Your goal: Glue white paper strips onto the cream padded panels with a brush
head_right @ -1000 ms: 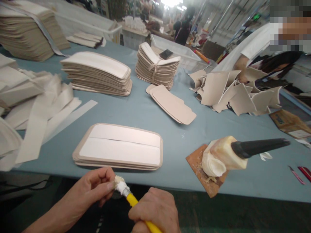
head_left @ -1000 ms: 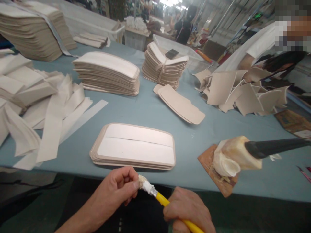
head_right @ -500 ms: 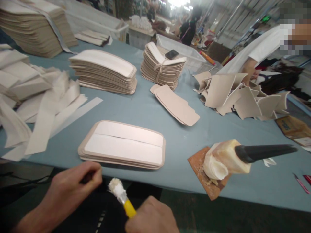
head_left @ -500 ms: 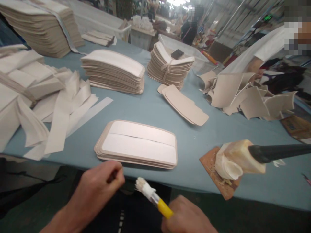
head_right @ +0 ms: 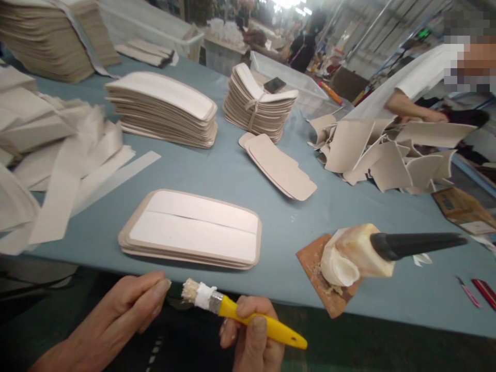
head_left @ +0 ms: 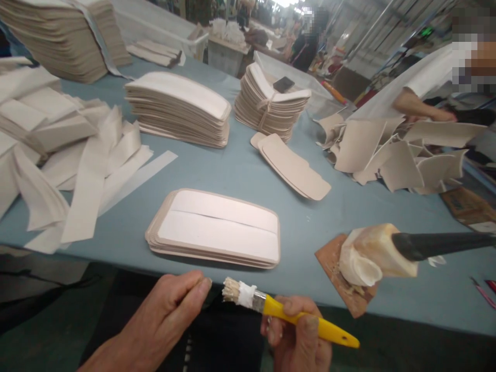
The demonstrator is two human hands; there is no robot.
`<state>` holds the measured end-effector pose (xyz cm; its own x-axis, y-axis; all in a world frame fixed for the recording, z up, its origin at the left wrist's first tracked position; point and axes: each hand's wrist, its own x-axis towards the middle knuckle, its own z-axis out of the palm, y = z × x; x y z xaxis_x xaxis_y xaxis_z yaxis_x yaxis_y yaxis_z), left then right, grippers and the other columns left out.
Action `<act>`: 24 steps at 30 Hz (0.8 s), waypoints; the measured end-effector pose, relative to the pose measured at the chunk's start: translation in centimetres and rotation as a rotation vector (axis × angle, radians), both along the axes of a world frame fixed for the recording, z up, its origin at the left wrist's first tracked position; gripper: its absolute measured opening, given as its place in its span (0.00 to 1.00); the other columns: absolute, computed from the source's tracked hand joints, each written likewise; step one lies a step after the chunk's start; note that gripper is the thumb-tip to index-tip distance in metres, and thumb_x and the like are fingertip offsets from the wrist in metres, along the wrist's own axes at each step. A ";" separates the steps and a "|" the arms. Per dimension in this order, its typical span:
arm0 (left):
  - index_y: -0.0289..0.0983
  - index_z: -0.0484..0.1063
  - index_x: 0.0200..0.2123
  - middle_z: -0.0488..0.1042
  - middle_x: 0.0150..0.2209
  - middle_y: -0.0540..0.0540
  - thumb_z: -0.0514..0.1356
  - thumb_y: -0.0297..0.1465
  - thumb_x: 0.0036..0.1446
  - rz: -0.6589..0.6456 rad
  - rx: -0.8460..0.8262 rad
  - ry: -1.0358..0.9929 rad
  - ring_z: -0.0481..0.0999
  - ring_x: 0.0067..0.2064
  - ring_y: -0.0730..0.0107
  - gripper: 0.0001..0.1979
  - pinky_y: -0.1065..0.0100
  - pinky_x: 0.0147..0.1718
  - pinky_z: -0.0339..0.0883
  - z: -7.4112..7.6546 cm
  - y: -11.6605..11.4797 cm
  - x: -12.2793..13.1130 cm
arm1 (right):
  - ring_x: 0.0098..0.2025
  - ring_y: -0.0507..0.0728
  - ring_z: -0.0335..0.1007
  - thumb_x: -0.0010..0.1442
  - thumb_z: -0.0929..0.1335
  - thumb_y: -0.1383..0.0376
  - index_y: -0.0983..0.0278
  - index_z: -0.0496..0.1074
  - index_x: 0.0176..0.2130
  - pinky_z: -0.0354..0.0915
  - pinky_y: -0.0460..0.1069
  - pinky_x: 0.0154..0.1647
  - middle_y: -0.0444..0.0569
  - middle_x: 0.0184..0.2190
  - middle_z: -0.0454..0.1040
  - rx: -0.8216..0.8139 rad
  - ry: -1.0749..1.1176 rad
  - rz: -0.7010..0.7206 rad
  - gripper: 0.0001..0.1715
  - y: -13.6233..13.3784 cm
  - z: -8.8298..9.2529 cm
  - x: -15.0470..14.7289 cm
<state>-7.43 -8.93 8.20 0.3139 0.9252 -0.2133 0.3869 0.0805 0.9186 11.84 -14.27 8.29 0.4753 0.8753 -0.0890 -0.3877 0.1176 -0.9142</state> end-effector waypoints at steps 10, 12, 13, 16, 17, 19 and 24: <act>0.38 0.76 0.38 0.71 0.28 0.51 0.64 0.48 0.58 0.062 -0.419 -0.241 0.67 0.29 0.72 0.18 0.72 0.29 0.62 -0.1 0.7 0.8 | 0.21 0.50 0.62 0.72 0.66 0.44 0.58 0.71 0.37 0.61 0.44 0.25 0.37 0.18 0.64 -0.078 -0.035 0.050 0.23 -0.1 -1.7 0.9; 0.37 0.77 0.37 0.71 0.28 0.51 0.63 0.48 0.59 0.047 -0.419 -0.227 0.67 0.29 0.72 0.19 0.72 0.29 0.62 -0.2 0.8 0.8 | 0.21 0.50 0.62 0.72 0.66 0.43 0.58 0.71 0.37 0.60 0.44 0.24 0.37 0.19 0.65 -0.079 -0.069 0.075 0.23 0.0 -1.6 0.9; 0.37 0.77 0.37 0.71 0.28 0.51 0.63 0.48 0.59 0.040 -0.415 -0.211 0.67 0.29 0.72 0.18 0.73 0.29 0.62 -0.3 0.8 0.7 | 0.21 0.50 0.62 0.72 0.66 0.43 0.58 0.72 0.37 0.59 0.44 0.24 0.37 0.19 0.65 -0.078 -0.084 0.084 0.24 0.0 -1.5 0.9; 0.38 0.77 0.36 0.72 0.28 0.50 0.61 0.47 0.60 0.014 -0.393 -0.156 0.69 0.29 0.71 0.18 0.72 0.29 0.63 -0.4 0.8 0.3 | 0.21 0.50 0.62 0.71 0.67 0.44 0.59 0.73 0.36 0.57 0.44 0.24 0.38 0.19 0.67 -0.061 -0.106 0.093 0.23 0.1 -1.0 0.8; 0.38 0.78 0.36 0.74 0.29 0.49 0.60 0.46 0.61 0.004 -0.385 -0.144 0.70 0.30 0.70 0.17 0.72 0.30 0.64 -0.3 0.8 0.2 | 0.21 0.49 0.62 0.71 0.68 0.45 0.59 0.74 0.36 0.57 0.44 0.25 0.39 0.20 0.68 -0.052 -0.114 0.096 0.23 0.1 -0.8 0.7; 0.38 0.78 0.37 0.76 0.30 0.48 0.59 0.45 0.62 -0.018 -0.367 -0.134 0.71 0.31 0.69 0.17 0.71 0.31 0.65 -0.2 0.8 -0.1 | 0.22 0.49 0.63 0.71 0.68 0.46 0.59 0.76 0.37 0.58 0.44 0.26 0.39 0.20 0.69 -0.033 -0.135 0.117 0.22 0.2 -0.4 0.7; 0.38 0.76 0.32 0.73 0.26 0.49 0.59 0.45 0.59 -0.015 -0.349 -0.084 0.68 0.28 0.71 0.16 0.72 0.28 0.61 0.0 1.2 0.1 | 0.22 0.50 0.65 0.73 0.68 0.48 0.60 0.78 0.36 0.60 0.45 0.26 0.41 0.21 0.69 0.037 -0.233 0.197 0.22 0.6 0.0 0.9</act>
<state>-7.37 -7.72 8.15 0.3572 0.7963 -0.4881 0.3144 0.3896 0.8657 12.79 -13.64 8.25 0.2999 0.9533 0.0361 -0.1871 0.0959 -0.9777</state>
